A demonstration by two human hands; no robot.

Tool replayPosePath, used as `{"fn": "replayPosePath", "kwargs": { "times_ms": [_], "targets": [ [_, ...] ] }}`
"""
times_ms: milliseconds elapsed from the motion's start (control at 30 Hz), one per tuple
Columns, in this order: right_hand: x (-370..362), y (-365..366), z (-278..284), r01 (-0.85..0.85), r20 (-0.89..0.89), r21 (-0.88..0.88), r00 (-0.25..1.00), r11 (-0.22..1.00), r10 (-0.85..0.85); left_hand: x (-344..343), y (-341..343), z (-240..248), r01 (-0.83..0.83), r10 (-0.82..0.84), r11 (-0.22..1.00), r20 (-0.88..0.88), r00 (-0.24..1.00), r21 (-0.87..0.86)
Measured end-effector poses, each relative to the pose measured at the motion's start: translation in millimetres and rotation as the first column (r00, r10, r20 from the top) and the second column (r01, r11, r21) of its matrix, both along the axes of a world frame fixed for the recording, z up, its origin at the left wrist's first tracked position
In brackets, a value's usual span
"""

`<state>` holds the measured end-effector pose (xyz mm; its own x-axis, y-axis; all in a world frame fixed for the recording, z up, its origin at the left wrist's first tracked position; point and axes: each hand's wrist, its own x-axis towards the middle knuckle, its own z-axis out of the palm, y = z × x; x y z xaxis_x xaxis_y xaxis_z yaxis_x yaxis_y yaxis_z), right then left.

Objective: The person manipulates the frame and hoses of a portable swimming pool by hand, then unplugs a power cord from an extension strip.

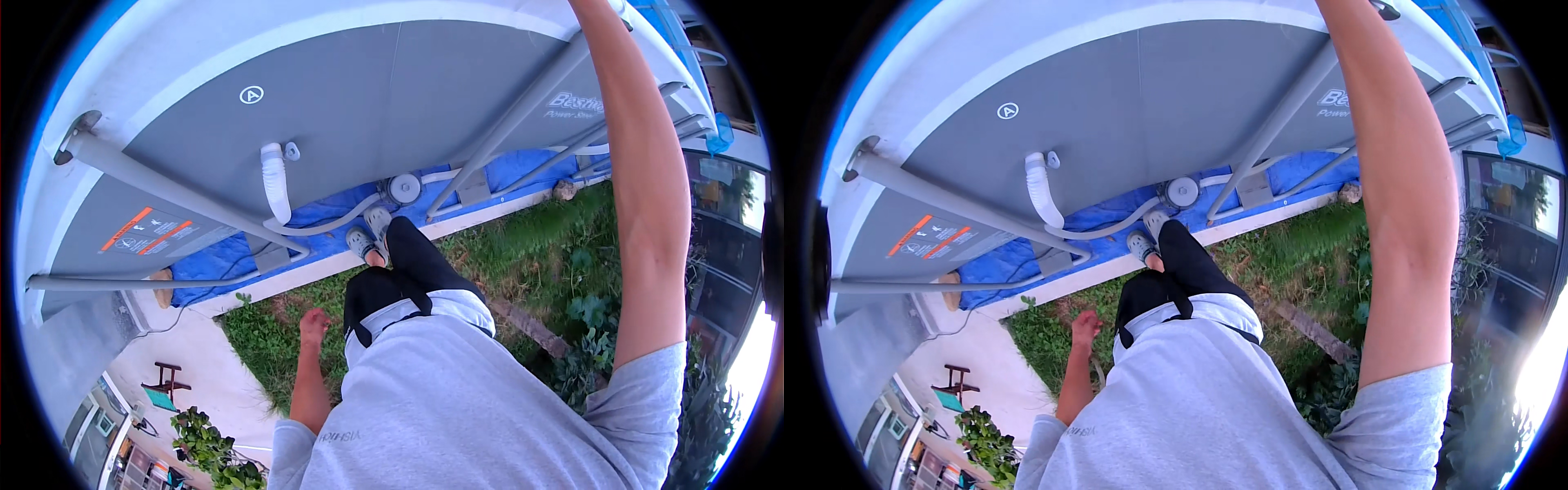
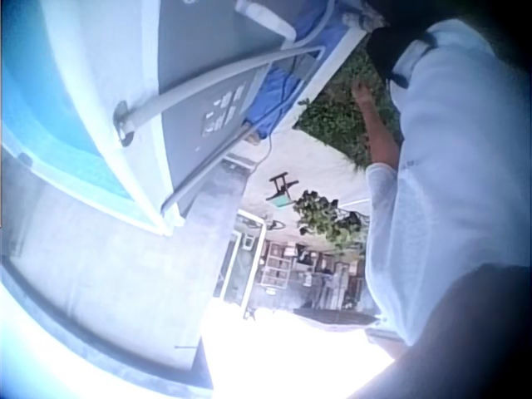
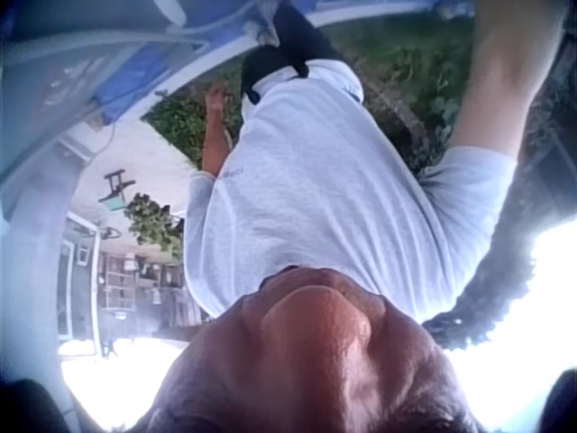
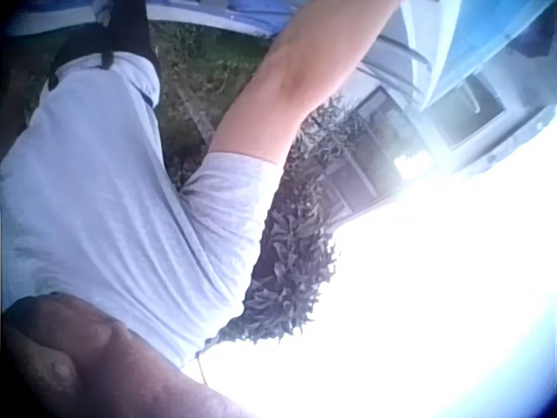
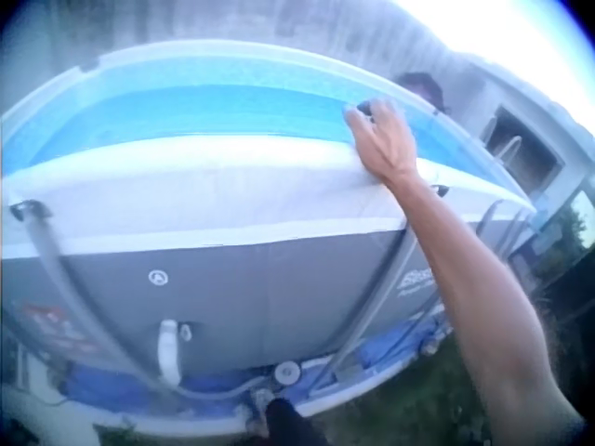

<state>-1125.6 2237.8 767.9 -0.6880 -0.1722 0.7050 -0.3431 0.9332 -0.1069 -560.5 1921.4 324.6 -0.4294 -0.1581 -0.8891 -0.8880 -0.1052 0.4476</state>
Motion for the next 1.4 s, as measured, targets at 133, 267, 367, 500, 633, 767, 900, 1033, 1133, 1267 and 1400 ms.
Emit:
{"fn": "replayPosePath", "kwargs": {
  "times_ms": [133,267,367,500,633,767,900,1033,1133,1267,1400],
  "targets": [
    [-4.7,7.7,-3.0,-0.013,-0.049,0.015,0.999,1.0,0.014,-13.9,7.2,4.5,-0.006,0.006,1.0,0.0,1.0,-0.027],
    [-8.4,11.6,-2.7,-0.022,-0.056,0.098,0.998,0.995,0.028,-17.2,13.3,5.3,-0.05,0.048,0.998,-0.041,0.998,-0.034],
    [-3.2,6.7,-3.8,-0.011,-0.072,0.057,0.997,0.998,0.015,-13.6,20.3,9.9,-0.058,0.057,0.997,-0.038,0.998,-0.043],
    [-6.7,10.1,-5.0,-0.014,-0.139,0.016,0.99,1.0,0.016,-13.3,33.6,22.4,-0.074,0.07,0.995,-0.056,0.996,-0.069],
    [-0.5,10.6,-2.6,-0.069,-0.131,-0.014,0.989,0.998,0.066,2.7,48.9,24.6,-0.148,0.141,0.985,-0.08,0.987,-0.086],
    [7.4,6.5,2.2,-0.067,-0.089,-0.07,0.994,0.995,0.061,30.1,69.1,24.9,-0.142,0.13,0.981,-0.095,0.987,-0.132],
    [7.3,12.1,2.1,-0.102,-0.079,-0.093,0.992,0.99,0.095,49.0,95.2,31.8,-0.199,0.181,0.966,-0.115,0.977,-0.167],
    [9.2,14.9,2.2,-0.106,-0.063,-0.111,0.993,0.988,0.099,75.1,113.3,22.3,-0.205,0.187,0.962,-0.114,0.976,-0.179],
    [5.6,14.1,0.6,-0.088,-0.032,-0.09,0.996,0.992,0.086,96.1,123.6,10.2,-0.191,0.174,0.957,-0.098,0.98,-0.22],
    [1.8,16.6,-1.3,-0.108,-0.013,-0.094,0.994,0.99,0.107,100.6,136.1,10.9,-0.169,0.146,0.966,-0.123,0.981,-0.197],
    [2.6,16.8,-4.2,-0.109,-0.019,-0.152,0.994,0.982,0.107,83.7,144.8,25.2,-0.152,0.133,0.964,-0.097,0.986,-0.22]
  ]
}}
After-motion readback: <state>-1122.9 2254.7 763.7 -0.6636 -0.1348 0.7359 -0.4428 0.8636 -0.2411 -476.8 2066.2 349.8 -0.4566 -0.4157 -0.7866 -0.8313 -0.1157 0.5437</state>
